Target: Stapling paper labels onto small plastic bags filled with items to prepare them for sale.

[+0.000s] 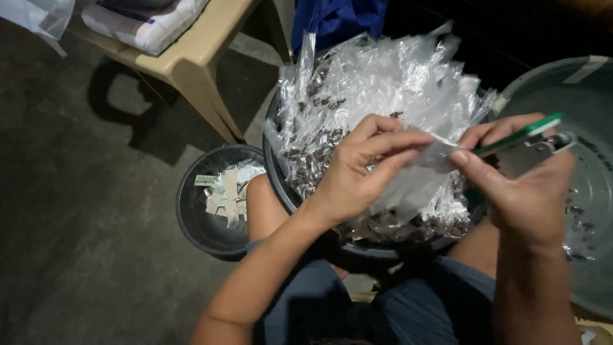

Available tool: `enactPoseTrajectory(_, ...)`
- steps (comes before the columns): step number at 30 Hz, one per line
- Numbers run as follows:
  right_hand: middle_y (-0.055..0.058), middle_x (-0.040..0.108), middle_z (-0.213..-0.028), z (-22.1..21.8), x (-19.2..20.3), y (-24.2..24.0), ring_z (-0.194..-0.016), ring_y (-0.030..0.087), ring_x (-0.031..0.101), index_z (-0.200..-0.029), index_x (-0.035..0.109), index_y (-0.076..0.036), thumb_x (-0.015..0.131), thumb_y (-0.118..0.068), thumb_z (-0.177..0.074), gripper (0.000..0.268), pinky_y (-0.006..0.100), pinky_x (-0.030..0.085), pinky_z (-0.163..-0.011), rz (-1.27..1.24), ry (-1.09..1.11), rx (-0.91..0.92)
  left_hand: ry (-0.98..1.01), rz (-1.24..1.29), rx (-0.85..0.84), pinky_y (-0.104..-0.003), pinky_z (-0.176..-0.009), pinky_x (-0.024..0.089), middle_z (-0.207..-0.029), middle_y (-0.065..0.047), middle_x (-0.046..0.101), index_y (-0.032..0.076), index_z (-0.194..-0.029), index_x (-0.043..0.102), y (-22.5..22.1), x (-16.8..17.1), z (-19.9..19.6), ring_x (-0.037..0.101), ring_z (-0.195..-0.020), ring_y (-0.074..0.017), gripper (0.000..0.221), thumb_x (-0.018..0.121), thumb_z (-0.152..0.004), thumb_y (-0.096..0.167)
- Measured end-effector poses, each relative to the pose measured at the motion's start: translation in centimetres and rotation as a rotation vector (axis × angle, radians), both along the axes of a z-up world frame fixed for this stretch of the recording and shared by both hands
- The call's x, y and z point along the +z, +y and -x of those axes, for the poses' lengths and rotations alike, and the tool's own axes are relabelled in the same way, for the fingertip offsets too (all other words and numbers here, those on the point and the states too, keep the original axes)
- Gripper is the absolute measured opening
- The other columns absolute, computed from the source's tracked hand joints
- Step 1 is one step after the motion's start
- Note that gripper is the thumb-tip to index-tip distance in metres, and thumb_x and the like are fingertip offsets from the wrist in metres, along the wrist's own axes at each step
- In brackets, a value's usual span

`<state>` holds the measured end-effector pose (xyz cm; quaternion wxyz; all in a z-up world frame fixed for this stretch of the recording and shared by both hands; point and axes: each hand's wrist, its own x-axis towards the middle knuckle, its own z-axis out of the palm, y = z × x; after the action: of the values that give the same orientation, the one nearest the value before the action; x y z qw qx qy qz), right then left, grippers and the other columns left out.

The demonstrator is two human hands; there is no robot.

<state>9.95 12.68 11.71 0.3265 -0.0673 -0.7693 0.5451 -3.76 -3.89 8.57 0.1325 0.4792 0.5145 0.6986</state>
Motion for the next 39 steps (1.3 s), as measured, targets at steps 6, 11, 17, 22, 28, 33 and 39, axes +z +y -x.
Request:
enactPoseTrajectory(6,0.013,0.054,-0.127,1.6,-2.9,0.5,-0.119,0.026,0.054,-0.117,0.051,-0.008,0.066,0.006,-0.104,0.024,0.038,0.049,-0.106,-0.167,0.212,-0.099,-0.002,0.092,0.117,-0.024,-0.088,0.057,-0.105,-0.003,0.062,0.014,-0.116,0.061,0.9,-1.2,-0.6,0.061,-0.095,-0.0137,0.020,0.063,-0.098,0.005)
enactPoseTrajectory(11,0.012,0.059,-0.121,2.6,-2.7,-0.7,-0.099,0.023,0.062,-0.121,0.048,-0.012,0.054,-0.027,-0.121,0.016,0.035,0.057,-0.090,0.019,0.346,-0.341,0.275,0.112,0.249,-0.023,-0.078,0.061,-0.094,-0.009,0.063,0.004,-0.103,0.058,2.5,-2.7,-1.2,0.063,-0.084,-0.0185,0.012,0.066,-0.095,0.001)
enactPoseTrajectory(17,-0.006,0.052,-0.074,5.8,-6.5,0.0,-0.068,0.009,0.048,-0.081,0.052,-0.020,0.066,-0.050,-0.103,0.039,0.028,0.035,-0.062,0.188,0.069,-0.363,0.325,0.174,0.285,-0.028,-0.082,0.060,-0.094,-0.013,0.060,-0.002,-0.096,0.058,2.9,-3.1,-3.1,0.062,-0.085,-0.0236,0.017,0.070,-0.088,-0.010)
enactPoseTrajectory(22,-0.003,0.047,-0.062,5.2,-8.0,-0.1,-0.056,0.009,0.043,-0.068,0.051,-0.015,0.062,-0.050,-0.108,0.055,0.029,0.032,-0.055,0.105,-0.049,-0.389,0.275,0.300,0.273,-0.035,-0.068,0.056,-0.094,-0.013,0.059,0.000,-0.096,0.057,2.3,-4.3,-3.7,0.061,-0.076,-0.0262,0.016,0.069,-0.088,-0.006)
enactPoseTrajectory(28,-0.003,0.059,-0.080,2.8,-9.9,3.2,-0.065,0.009,0.055,-0.090,0.057,-0.019,0.060,-0.052,-0.107,0.038,0.025,0.045,-0.059,0.254,-0.061,-0.359,0.173,0.434,0.192,-0.033,-0.081,0.061,-0.104,-0.014,0.063,0.001,-0.108,0.060,2.2,-5.2,-3.1,0.065,-0.087,-0.0246,0.019,0.065,-0.090,-0.005)
enactPoseTrajectory(33,0.005,0.069,-0.104,-1.0,-7.4,4.7,-0.091,0.018,0.075,-0.107,0.053,-0.015,0.066,-0.025,-0.118,0.020,0.035,0.067,-0.080,0.330,-0.055,-0.360,-0.004,0.503,0.190,-0.026,-0.072,0.053,-0.095,-0.009,0.064,0.003,-0.124,0.065,2.3,-5.5,-0.2,0.058,-0.086,-0.0182,0.030,0.061,-0.095,0.009)
enactPoseTrajectory(39,0.003,0.064,-0.098,-3.2,-10.1,4.8,-0.085,0.015,0.062,-0.108,0.060,-0.012,0.079,-0.009,-0.091,0.026,0.025,0.053,-0.075,0.349,-0.386,-0.355,0.179,0.575,-0.122,-0.028,-0.077,0.061,-0.104,-0.009,0.073,0.009,-0.125,0.064,7.0,-2.7,2.8,0.069,-0.088,-0.0192,0.032,0.061,-0.095,0.019)
